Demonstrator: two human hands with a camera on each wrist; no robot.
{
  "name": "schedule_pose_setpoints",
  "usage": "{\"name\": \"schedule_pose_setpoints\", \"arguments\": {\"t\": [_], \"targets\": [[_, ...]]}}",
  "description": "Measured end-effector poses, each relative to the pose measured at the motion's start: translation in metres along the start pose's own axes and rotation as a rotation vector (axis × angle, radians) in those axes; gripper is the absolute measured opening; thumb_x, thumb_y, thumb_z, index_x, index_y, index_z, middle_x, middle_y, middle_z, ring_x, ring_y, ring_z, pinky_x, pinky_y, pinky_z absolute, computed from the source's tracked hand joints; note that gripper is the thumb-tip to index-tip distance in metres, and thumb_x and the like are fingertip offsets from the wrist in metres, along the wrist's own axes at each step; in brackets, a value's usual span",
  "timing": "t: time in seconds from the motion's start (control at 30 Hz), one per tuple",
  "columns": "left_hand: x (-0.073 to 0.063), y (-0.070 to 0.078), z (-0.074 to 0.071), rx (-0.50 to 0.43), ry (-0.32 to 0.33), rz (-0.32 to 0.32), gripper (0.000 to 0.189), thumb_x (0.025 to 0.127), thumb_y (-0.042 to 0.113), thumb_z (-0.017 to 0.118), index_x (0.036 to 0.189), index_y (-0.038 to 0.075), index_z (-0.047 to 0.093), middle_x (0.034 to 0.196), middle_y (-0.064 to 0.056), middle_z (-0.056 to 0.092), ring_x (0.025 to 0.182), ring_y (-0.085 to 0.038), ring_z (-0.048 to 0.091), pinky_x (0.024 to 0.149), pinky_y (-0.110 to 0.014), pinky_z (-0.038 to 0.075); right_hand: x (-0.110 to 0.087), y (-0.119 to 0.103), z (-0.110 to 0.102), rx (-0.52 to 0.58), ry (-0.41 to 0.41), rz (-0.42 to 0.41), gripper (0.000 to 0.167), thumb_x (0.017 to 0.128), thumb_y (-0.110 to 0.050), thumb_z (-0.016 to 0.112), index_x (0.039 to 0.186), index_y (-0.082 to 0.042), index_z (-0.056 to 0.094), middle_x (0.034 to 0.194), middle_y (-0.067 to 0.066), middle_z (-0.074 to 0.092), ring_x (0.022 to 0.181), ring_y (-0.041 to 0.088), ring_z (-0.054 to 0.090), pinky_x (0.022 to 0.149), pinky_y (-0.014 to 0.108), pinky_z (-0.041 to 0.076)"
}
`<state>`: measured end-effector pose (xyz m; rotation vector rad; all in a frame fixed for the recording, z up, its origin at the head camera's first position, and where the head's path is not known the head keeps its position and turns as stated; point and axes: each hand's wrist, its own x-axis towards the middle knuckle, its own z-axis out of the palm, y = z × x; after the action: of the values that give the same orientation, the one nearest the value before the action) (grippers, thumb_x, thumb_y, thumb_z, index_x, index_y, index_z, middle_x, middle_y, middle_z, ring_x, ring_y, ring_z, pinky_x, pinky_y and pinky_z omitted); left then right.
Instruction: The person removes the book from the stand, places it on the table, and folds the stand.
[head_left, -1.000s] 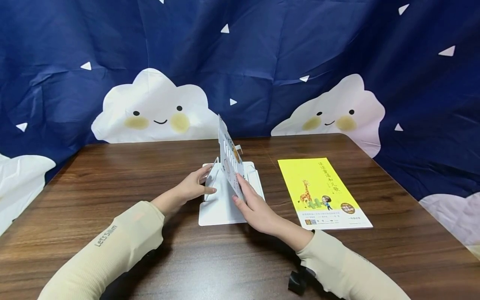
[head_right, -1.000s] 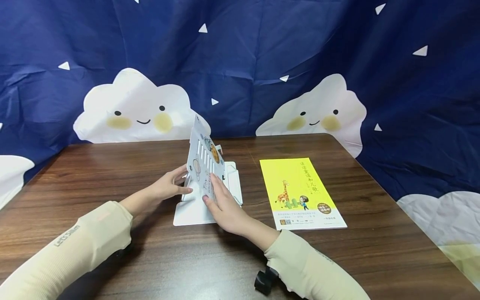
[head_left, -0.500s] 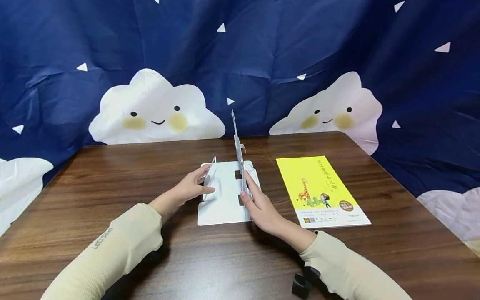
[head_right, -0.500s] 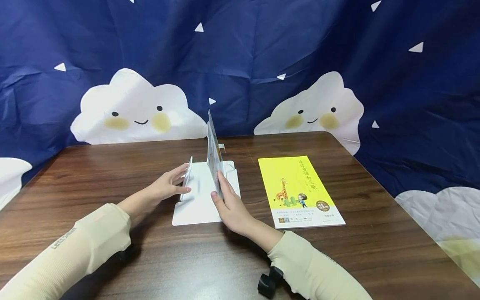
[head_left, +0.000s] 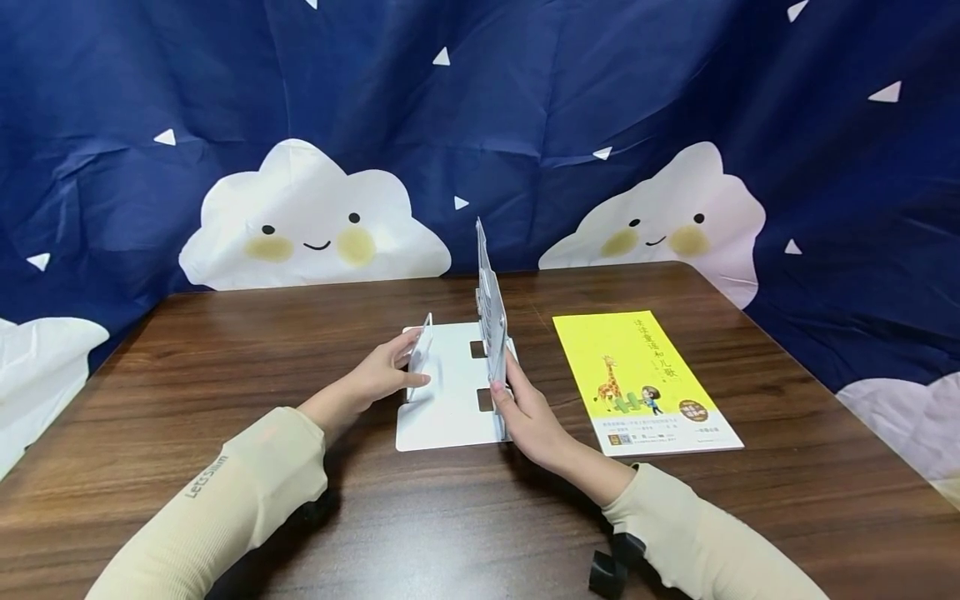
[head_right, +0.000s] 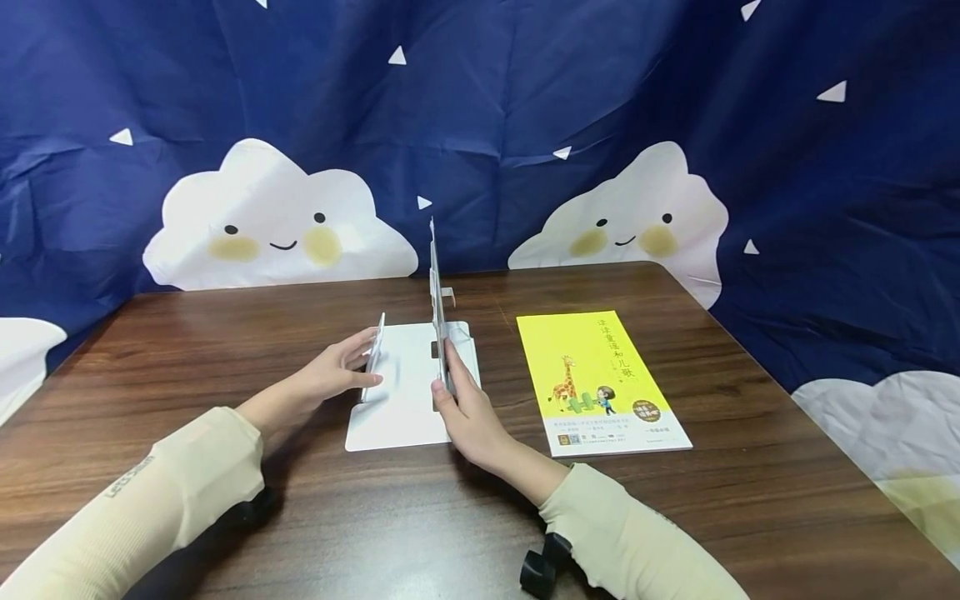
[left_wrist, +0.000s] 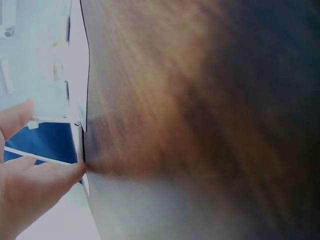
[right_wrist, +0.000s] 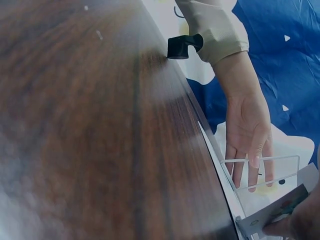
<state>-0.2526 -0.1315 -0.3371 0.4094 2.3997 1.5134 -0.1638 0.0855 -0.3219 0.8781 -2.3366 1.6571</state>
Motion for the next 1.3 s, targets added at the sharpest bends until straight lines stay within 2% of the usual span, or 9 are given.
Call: {"name": "schedule_pose_setpoints", "arguments": {"t": [0.43,0.63,0.73,0.87,1.07,1.3], "targets": [[-0.002,0.003,0.003,0.057,0.020,0.015,0.077,0.075,0.003,0.064,0.137,0.006,0.018,0.138,-0.019,0.019,0.123,-0.033,0.021,0.098,-0.042,0.022,-0.001,-0.002,0.000,-0.016,-0.006,0.001,0.049,0.093,-0.002,0.031,0.136,0.002,0.009,0.140,0.019,0.010,0.125,0.028,0.012,0.098,0.043,0.017],[0.001,0.008,0.008,0.227,0.037,0.006,0.075,0.077,0.005,0.062,0.137,0.005,0.018,0.136,-0.019,0.024,0.122,-0.033,0.023,0.098,-0.042,0.021,-0.001,-0.003,-0.001,-0.009,0.002,0.001,0.049,0.093,-0.002,0.031,0.136,0.002,0.010,0.139,0.019,0.011,0.125,0.027,0.013,0.098,0.042,0.017],[0.002,0.014,0.013,0.295,0.043,-0.031,0.074,0.077,0.006,0.061,0.137,0.006,0.018,0.133,-0.022,0.027,0.121,-0.034,0.025,0.097,-0.045,0.022,-0.001,-0.002,-0.001,-0.007,0.007,0.002,0.049,0.092,-0.002,0.031,0.136,0.002,0.010,0.139,0.019,0.012,0.125,0.027,0.013,0.099,0.042,0.016],[0.003,0.017,0.018,0.357,0.043,-0.068,0.073,0.077,0.007,0.061,0.137,0.008,0.019,0.134,-0.020,0.028,0.122,-0.033,0.024,0.097,-0.045,0.022,0.000,-0.002,-0.001,-0.011,0.006,0.004,0.049,0.092,-0.002,0.032,0.136,0.002,0.011,0.139,0.018,0.012,0.125,0.026,0.013,0.099,0.041,0.016],[0.007,0.019,0.021,0.436,0.028,-0.039,0.074,0.076,0.007,0.062,0.136,0.003,0.019,0.135,-0.018,0.026,0.123,-0.030,0.022,0.099,-0.041,0.019,0.000,-0.002,-0.001,-0.022,0.007,0.016,0.049,0.092,-0.002,0.033,0.136,0.002,0.012,0.139,0.018,0.013,0.125,0.026,0.014,0.099,0.041,0.016],[0.012,0.026,0.028,0.571,-0.013,-0.028,0.071,0.077,0.006,0.059,0.134,-0.004,0.019,0.135,-0.022,0.023,0.125,-0.032,0.017,0.100,-0.040,0.015,0.000,-0.003,-0.001,-0.026,0.008,0.026,0.049,0.092,-0.002,0.033,0.136,0.002,0.012,0.139,0.018,0.013,0.125,0.026,0.014,0.099,0.040,0.016]]}}
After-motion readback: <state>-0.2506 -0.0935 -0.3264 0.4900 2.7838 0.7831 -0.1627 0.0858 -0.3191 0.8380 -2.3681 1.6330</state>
